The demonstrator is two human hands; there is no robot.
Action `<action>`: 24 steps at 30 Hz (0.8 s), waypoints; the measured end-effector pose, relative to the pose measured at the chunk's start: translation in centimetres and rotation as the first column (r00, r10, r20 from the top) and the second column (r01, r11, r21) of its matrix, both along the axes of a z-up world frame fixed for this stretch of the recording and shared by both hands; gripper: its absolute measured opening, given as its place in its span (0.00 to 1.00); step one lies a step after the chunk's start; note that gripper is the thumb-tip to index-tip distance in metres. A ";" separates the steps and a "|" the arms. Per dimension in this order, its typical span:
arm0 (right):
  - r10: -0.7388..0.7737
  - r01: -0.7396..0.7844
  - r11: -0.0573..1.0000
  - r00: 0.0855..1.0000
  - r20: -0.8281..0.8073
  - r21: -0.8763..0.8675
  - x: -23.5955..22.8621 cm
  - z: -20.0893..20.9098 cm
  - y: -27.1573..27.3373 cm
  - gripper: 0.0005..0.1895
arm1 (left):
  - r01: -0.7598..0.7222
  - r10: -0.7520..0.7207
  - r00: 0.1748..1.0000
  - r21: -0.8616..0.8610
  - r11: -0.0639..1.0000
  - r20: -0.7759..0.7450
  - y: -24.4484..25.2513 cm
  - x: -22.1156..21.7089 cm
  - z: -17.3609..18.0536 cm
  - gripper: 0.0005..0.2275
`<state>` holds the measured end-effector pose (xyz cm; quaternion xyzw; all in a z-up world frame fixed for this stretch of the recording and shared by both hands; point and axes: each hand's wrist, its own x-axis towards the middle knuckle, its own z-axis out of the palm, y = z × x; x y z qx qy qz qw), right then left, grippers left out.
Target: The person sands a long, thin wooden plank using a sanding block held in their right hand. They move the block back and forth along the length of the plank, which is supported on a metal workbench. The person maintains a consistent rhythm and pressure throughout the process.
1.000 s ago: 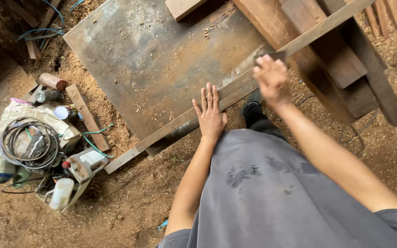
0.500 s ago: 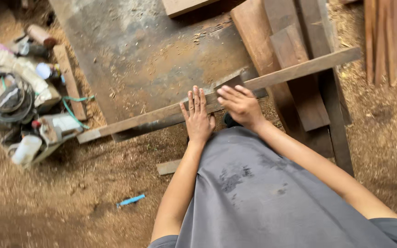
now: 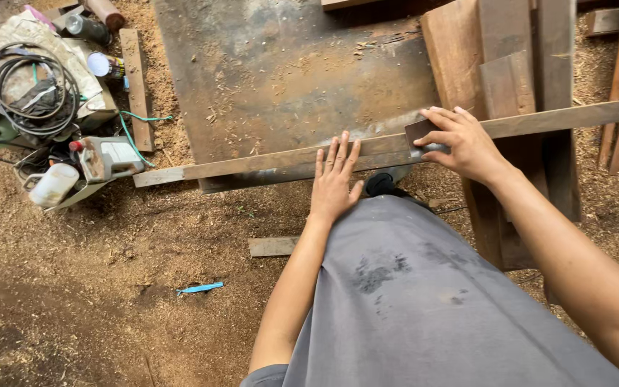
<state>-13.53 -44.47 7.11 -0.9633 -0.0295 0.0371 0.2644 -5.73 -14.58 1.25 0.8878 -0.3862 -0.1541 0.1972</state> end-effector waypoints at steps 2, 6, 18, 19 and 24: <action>-0.008 0.008 1.000 1.000 -0.021 -0.006 0.8 -0.3 1.5 0.17 | 0.014 -0.014 1.000 0.011 1.000 -0.023 0.9 0.4 0.3 0.43; -0.027 0.027 1.000 1.000 -0.009 -0.001 3.6 -1.9 7.6 0.15 | 0.032 -0.031 0.999 0.036 0.999 -0.022 2.8 1.2 0.3 0.42; -0.058 0.056 0.995 0.998 -0.025 -0.087 2.5 -1.1 6.7 0.16 | -0.039 0.033 0.998 -0.107 0.994 -0.051 8.3 3.4 -1.0 0.38; -0.039 0.037 0.994 0.999 -0.025 -0.100 3.2 -1.7 7.9 0.15 | -0.047 0.041 0.998 -0.110 0.993 -0.056 8.6 3.4 -1.1 0.38; 0.040 -0.037 0.995 0.999 -0.033 0.091 7.2 -3.1 14.3 0.22 | -0.042 0.034 0.996 -0.108 0.993 -0.083 9.2 4.0 -1.1 0.38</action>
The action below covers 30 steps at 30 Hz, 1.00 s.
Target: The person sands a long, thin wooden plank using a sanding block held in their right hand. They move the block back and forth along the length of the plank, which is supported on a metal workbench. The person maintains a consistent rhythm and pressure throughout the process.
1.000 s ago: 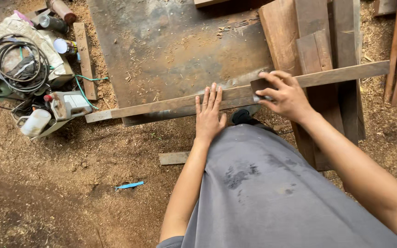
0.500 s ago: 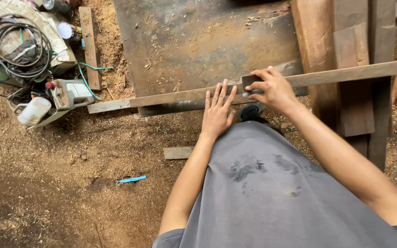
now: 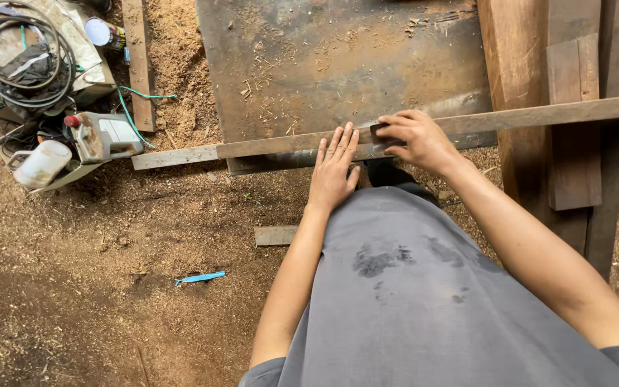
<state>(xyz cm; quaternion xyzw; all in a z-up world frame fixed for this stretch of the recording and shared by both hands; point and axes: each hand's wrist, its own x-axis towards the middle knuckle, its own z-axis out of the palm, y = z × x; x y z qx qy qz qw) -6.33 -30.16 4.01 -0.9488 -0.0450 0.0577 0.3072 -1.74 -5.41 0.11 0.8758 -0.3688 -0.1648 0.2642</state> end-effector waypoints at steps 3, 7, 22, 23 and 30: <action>-0.219 0.229 0.973 0.931 -0.294 0.000 -0.5 1.9 -2.0 0.34 | 0.001 -0.001 1.000 -0.017 1.000 0.000 0.1 0.2 0.1 0.38; -0.241 0.230 0.970 0.950 -0.199 -0.073 -2.5 3.4 -6.9 0.25 | 0.003 -0.003 1.000 -0.049 0.999 -0.001 0.3 0.3 0.4 0.37; -0.118 0.112 0.992 0.985 -0.125 -0.054 -0.1 1.9 -4.1 0.20 | -0.007 -0.003 0.995 -0.096 0.995 -0.103 0.5 0.6 0.7 0.40; -0.129 0.126 0.991 0.988 -0.088 -0.035 -0.8 2.3 -4.5 0.21 | -0.012 0.001 0.994 -0.104 0.994 -0.108 0.5 0.7 0.7 0.40; -0.114 0.114 0.993 0.994 -0.002 0.019 1.7 -1.2 1.4 0.25 | -0.029 0.007 0.990 -0.149 0.988 -0.143 0.4 0.5 0.6 0.41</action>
